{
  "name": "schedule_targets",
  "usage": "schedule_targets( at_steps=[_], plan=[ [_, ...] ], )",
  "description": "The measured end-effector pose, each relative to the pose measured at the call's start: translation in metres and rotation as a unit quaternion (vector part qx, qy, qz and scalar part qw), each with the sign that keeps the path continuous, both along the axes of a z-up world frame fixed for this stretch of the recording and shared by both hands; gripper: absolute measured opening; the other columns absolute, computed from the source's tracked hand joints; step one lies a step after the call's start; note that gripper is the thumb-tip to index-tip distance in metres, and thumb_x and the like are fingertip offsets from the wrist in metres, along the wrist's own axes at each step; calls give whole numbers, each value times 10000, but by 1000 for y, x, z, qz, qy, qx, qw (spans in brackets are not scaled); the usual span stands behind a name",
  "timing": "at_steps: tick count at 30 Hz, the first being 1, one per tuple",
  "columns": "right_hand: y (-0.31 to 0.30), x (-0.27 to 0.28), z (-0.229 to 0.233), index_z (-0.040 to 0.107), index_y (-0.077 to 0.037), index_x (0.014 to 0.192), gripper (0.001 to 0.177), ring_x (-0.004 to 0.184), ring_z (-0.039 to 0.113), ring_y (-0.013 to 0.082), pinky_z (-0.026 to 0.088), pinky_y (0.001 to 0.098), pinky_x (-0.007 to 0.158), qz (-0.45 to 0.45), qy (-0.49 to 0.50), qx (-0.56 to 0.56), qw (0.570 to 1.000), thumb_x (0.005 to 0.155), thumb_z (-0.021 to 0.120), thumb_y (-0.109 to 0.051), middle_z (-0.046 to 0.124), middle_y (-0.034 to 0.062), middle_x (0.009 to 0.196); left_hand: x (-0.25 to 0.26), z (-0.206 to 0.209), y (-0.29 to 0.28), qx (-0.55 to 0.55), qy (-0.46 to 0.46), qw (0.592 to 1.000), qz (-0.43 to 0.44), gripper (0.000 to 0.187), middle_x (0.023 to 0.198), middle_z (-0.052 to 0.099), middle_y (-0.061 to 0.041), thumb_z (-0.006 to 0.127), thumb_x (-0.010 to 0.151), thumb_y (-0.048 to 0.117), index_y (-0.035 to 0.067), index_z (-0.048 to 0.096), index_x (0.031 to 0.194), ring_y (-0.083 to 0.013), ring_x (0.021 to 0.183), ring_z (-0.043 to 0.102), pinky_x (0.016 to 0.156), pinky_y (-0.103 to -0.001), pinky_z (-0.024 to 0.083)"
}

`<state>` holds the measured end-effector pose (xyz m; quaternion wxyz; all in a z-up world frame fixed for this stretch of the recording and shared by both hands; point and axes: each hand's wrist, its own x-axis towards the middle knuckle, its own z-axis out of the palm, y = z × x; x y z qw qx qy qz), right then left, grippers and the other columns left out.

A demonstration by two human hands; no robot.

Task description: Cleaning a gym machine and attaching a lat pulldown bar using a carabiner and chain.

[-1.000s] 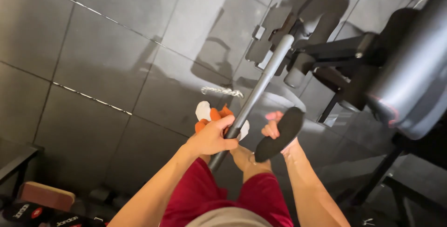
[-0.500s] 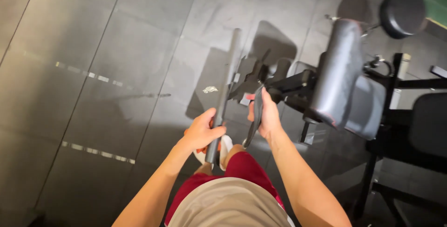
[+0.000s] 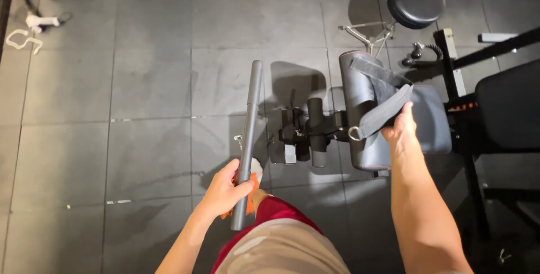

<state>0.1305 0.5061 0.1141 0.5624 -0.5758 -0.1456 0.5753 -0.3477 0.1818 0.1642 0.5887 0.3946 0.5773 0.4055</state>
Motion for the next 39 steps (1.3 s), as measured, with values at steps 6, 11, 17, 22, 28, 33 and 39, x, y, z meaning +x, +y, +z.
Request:
schedule_targets(
  at_steps=[6, 11, 17, 22, 28, 33, 39],
  plan=[
    [19, -20, -44, 590, -27, 1236, 570, 1150, 652, 360, 529, 471, 993, -133, -495, -154, 845, 912, 760, -464, 644, 189, 1281, -26, 43, 86, 9, -35, 998, -42, 212, 874, 742, -52, 713, 807, 126, 35, 594, 958, -111, 787, 689, 723, -293, 565],
    [7, -32, -42, 616, -79, 1198, 476, 1128, 616, 420, 491, 531, 955, -85, -610, -181, 767, 928, 765, -441, 644, 213, 1243, -52, 33, 140, 28, 7, 996, -79, 217, 845, 712, -22, 713, 796, 123, 33, 553, 911, -93, 732, 630, 661, -300, 532],
    [12, -17, -39, 668, -94, 1209, 400, 1190, 643, 404, 495, 513, 1046, -95, -595, -235, 763, 995, 664, -433, 678, 217, 1280, -83, 22, 195, 30, 46, 988, -148, 231, 739, 570, -42, 729, 791, 133, 56, 523, 861, -106, 660, 537, 579, -313, 479],
    [-4, -83, 16, 652, -163, 1245, 452, 1200, 582, 411, 442, 568, 999, -102, -587, -255, 761, 947, 613, -501, 620, 196, 1292, -114, 36, 230, 59, 91, 973, -206, 267, 719, 544, -57, 751, 803, 136, 41, 505, 844, -117, 631, 521, 557, -318, 473],
    [-9, -225, 51, 655, -28, 1237, 360, 1122, 630, 371, 507, 493, 977, -64, -701, 124, 699, 1091, 646, -357, 660, 202, 1189, -137, 88, 252, -60, 31, 968, -243, 204, 692, 621, -45, 687, 802, 171, 93, 536, 916, -169, 512, 660, 432, -366, 460],
    [-77, -413, 107, 658, -74, 1229, 378, 1014, 681, 143, 589, 331, 830, 313, -147, 66, 936, 969, 605, -343, 718, 26, 1094, -137, 88, 266, 1, -39, 984, -176, 213, 704, 650, -57, 670, 801, 200, 109, 555, 956, -178, 542, 674, 474, -378, 516],
    [-89, -469, 148, 503, -103, 1388, 691, 1108, 606, 115, 497, 300, 942, 386, -207, 90, 894, 740, 741, -60, 652, -7, 1213, -143, 41, 282, 163, 97, 972, -141, 343, 752, 685, -94, 722, 876, 334, 44, 546, 920, -222, 652, 679, 590, -392, 519]
  ],
)
